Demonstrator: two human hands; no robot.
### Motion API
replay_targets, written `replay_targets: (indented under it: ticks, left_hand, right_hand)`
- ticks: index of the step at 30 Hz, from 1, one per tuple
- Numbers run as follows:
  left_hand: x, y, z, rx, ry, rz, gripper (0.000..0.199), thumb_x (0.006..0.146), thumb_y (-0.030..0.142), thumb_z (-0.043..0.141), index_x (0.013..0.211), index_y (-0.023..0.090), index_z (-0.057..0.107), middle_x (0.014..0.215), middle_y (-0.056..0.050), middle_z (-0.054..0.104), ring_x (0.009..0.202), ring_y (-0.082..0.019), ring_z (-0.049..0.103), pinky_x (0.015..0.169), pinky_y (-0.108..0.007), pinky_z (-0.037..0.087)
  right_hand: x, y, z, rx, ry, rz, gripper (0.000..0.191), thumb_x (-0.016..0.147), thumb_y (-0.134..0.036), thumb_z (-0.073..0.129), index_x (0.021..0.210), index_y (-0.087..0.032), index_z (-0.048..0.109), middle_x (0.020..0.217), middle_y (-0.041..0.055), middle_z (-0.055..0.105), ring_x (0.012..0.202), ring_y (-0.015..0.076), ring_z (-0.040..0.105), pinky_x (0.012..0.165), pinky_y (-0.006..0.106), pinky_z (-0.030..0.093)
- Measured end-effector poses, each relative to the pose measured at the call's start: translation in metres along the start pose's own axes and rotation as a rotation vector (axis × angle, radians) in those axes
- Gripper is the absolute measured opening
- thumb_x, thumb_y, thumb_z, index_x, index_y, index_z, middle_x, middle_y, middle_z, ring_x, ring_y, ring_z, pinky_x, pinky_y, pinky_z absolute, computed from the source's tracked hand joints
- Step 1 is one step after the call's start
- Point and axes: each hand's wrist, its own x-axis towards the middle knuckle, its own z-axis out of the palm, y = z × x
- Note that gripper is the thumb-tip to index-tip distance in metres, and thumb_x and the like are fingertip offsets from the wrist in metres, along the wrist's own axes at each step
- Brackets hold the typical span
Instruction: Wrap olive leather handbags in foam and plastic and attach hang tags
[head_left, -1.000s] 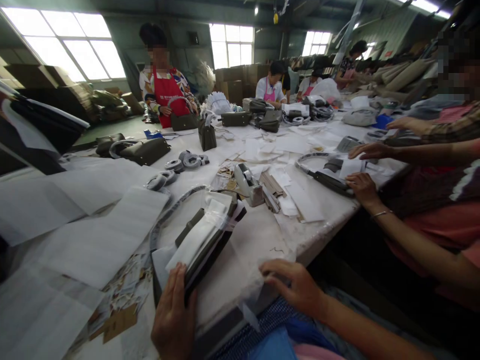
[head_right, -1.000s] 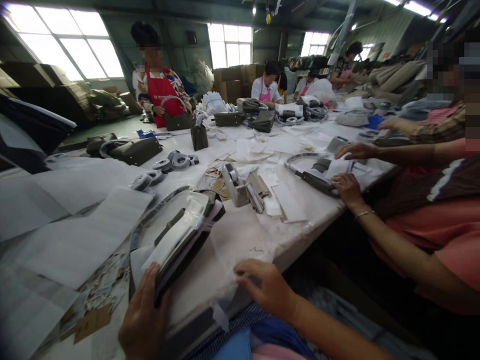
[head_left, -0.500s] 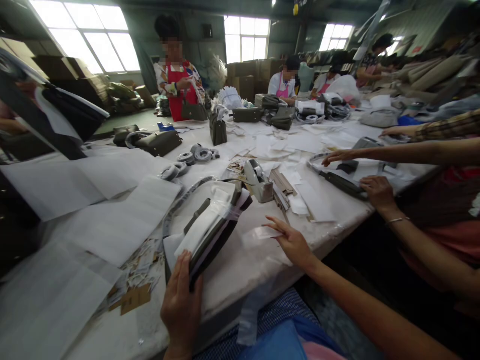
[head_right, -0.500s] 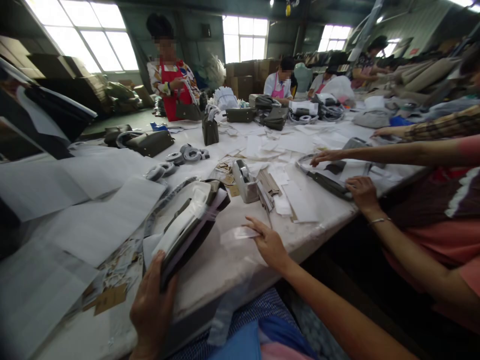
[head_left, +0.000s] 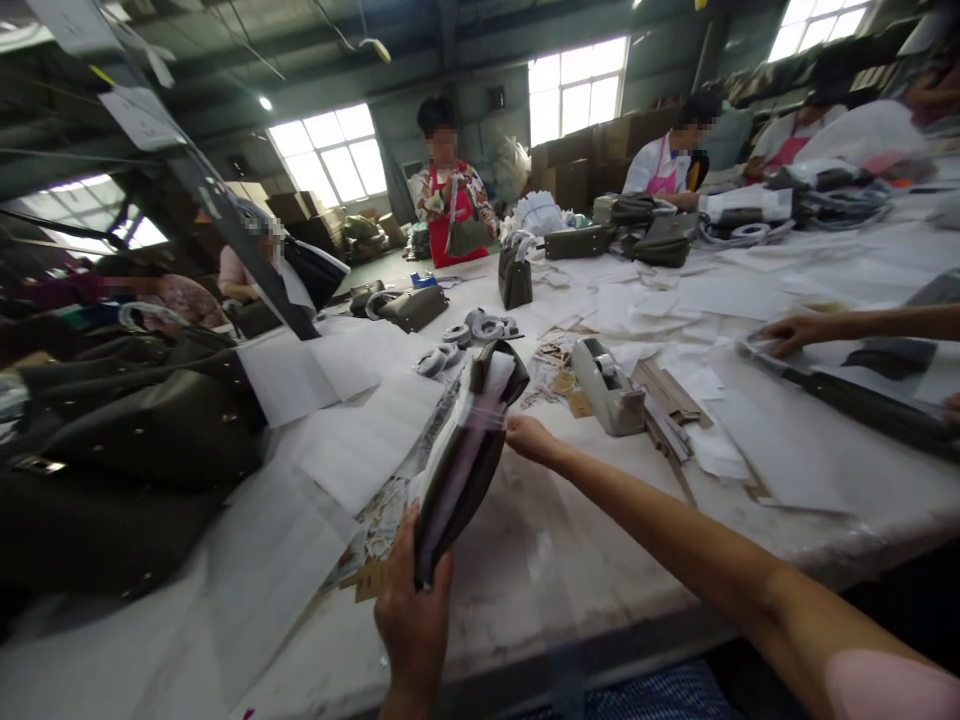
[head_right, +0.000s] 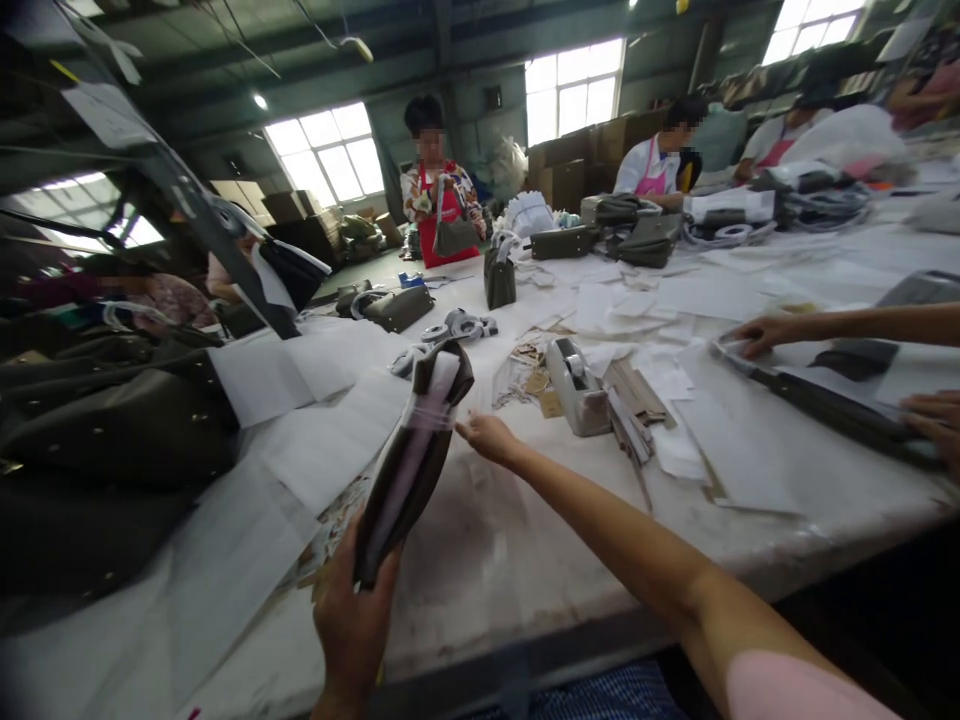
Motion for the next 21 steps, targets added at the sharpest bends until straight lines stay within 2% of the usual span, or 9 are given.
replay_targets:
  ticks: [2,4,6,8,11,14,16,19,21]
  left_hand:
    - [0.002,0.000,0.001,0.001,0.006,0.019,0.057,0.091,0.023,0.064,0.145,0.025,0.046,0.134,-0.007,0.064,0.119,-0.024,0.063,0.099,-0.034,0.051]
    - [0.004,0.000,0.003,0.009,0.006,0.041,0.057,0.091,0.023,0.064,0.145,0.024,0.046,0.134,-0.008,0.064,0.119,-0.024,0.063,0.100,-0.033,0.051]
    - [0.007,0.003,0.003,0.014,0.008,0.077,0.057,0.091,0.023,0.065,0.144,0.023,0.046,0.132,-0.009,0.065,0.117,-0.023,0.064,0.099,-0.032,0.051]
    - [0.010,0.009,0.001,-0.001,0.005,0.129,0.057,0.090,0.021,0.066,0.144,0.021,0.047,0.132,-0.010,0.065,0.118,-0.022,0.064,0.101,-0.032,0.050]
    - [0.014,0.023,-0.006,-0.059,-0.017,0.231,0.058,0.089,0.017,0.067,0.143,0.019,0.047,0.135,-0.011,0.063,0.123,-0.022,0.061,0.106,-0.033,0.047]
    - [0.012,0.039,-0.014,-0.100,-0.041,0.373,0.054,0.089,0.013,0.065,0.141,0.018,0.050,0.134,-0.012,0.063,0.125,-0.023,0.060,0.105,-0.034,0.049]
    - [0.006,0.048,-0.016,-0.114,-0.050,0.484,0.048,0.090,0.013,0.063,0.137,0.017,0.054,0.131,-0.011,0.066,0.125,-0.024,0.059,0.103,-0.034,0.052]
    - [-0.009,0.053,-0.015,-0.148,-0.090,0.629,0.036,0.095,0.013,0.056,0.130,0.015,0.060,0.127,-0.011,0.068,0.128,-0.025,0.057,0.102,-0.036,0.053]
    - [-0.022,0.053,-0.012,-0.145,-0.146,0.687,0.033,0.098,0.012,0.050,0.128,0.015,0.063,0.127,-0.010,0.068,0.130,-0.025,0.055,0.103,-0.037,0.053]
  right_hand:
    - [-0.020,0.000,-0.007,-0.078,0.083,-0.068,0.053,0.085,-0.030,0.064,0.135,-0.013,0.055,0.151,0.0174,0.046,0.146,0.0343,0.030,0.120,0.051,0.022]
    - [-0.057,0.011,-0.008,-0.178,0.088,-0.161,0.064,0.084,-0.028,0.067,0.143,-0.014,0.048,0.159,0.0157,0.032,0.150,0.0313,0.019,0.123,0.050,0.013]
    - [-0.098,0.030,-0.003,-0.480,-0.070,-0.354,0.064,0.087,-0.039,0.065,0.145,-0.016,0.049,0.157,0.0167,0.036,0.148,0.0329,0.027,0.122,0.055,0.019]
    - [-0.130,0.050,0.005,-0.631,-0.227,-0.432,0.071,0.087,-0.050,0.065,0.147,-0.018,0.047,0.156,0.0171,0.038,0.146,0.0348,0.032,0.119,0.059,0.024]
    - [-0.153,0.062,0.011,-0.654,-0.204,-0.543,0.063,0.091,-0.045,0.061,0.147,-0.019,0.047,0.150,0.0172,0.046,0.142,0.0333,0.038,0.117,0.058,0.031]
    - [-0.169,0.046,0.004,-0.548,-0.119,-0.813,0.048,0.095,-0.023,0.056,0.143,-0.025,0.052,0.135,0.0110,0.063,0.131,0.0253,0.054,0.114,0.049,0.040]
    - [-0.189,0.025,-0.007,-0.477,-0.187,-0.928,0.053,0.094,-0.020,0.058,0.146,-0.028,0.048,0.128,0.0081,0.068,0.122,0.0225,0.062,0.107,0.040,0.048]
    - [-0.225,-0.009,-0.029,-0.437,-0.336,-0.947,0.069,0.093,-0.022,0.063,0.154,-0.029,0.032,0.126,0.0077,0.069,0.110,0.0225,0.069,0.092,0.033,0.057]
    - [-0.240,-0.025,-0.043,-0.436,-0.342,-0.960,0.075,0.090,-0.019,0.065,0.155,-0.031,0.030,0.125,0.0071,0.069,0.106,0.0230,0.071,0.089,0.032,0.058]
